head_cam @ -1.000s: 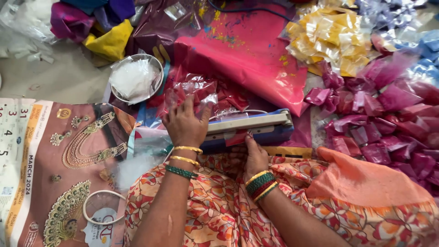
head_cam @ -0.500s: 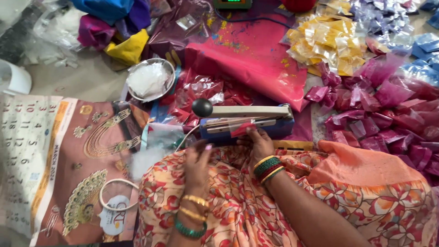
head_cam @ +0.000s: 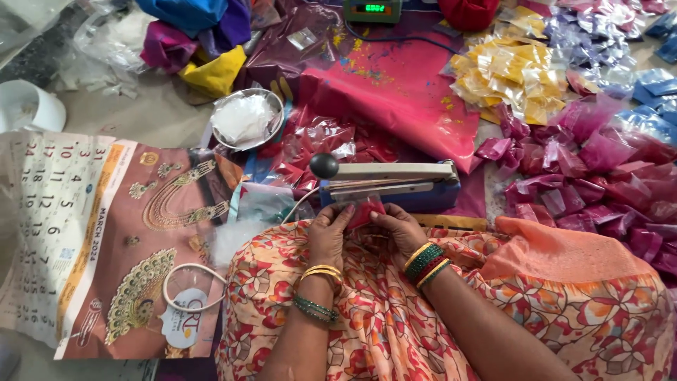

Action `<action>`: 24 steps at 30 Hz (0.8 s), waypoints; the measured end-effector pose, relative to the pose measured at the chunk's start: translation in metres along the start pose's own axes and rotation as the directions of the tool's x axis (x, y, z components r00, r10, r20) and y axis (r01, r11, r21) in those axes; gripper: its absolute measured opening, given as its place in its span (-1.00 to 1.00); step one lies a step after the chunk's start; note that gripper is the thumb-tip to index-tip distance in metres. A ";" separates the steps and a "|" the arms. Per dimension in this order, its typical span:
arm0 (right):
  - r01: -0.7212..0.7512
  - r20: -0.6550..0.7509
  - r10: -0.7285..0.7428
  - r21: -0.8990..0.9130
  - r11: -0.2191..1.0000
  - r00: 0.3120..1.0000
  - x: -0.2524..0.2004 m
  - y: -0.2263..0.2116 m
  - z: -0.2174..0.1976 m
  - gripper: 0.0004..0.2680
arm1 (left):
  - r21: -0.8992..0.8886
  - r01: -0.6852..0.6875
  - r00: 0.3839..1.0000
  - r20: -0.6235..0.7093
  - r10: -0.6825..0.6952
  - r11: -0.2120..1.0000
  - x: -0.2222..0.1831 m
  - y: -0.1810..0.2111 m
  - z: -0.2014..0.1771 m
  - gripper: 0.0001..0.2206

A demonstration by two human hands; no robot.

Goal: The person seals small red-filled plastic bags using a manual heat sealer.

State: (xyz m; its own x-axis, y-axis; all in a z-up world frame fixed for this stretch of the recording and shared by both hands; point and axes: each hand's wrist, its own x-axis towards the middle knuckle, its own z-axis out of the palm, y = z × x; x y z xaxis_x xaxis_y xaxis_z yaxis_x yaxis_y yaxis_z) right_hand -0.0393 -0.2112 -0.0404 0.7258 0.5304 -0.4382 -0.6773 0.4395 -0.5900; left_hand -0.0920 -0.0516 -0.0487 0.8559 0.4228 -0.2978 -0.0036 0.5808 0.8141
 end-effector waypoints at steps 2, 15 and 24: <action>-0.018 0.010 0.019 -0.039 0.999 1.000 0.000 -0.001 0.000 -0.86 | 0.012 -0.025 1.000 -0.004 0.025 1.000 -0.002 0.002 0.000 -0.83; 0.114 -0.048 -0.124 -0.170 0.979 0.991 -0.001 -0.003 -0.009 -0.89 | 0.251 0.010 0.989 0.142 -0.047 0.968 -0.018 0.012 0.013 -0.89; 0.106 -0.070 -0.135 -0.316 0.943 0.988 0.004 -0.007 -0.015 -0.90 | 0.191 -0.040 0.998 0.061 0.029 0.981 -0.020 0.016 0.013 -0.92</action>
State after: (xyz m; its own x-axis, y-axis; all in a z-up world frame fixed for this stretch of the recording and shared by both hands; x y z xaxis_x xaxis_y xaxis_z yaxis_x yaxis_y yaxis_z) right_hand -0.0301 -0.2230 -0.0484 0.8171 0.4145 -0.4008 -0.5233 0.2413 -0.8173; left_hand -0.1021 -0.0594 -0.0229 0.8851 0.3966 -0.2433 0.0611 0.4194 0.9058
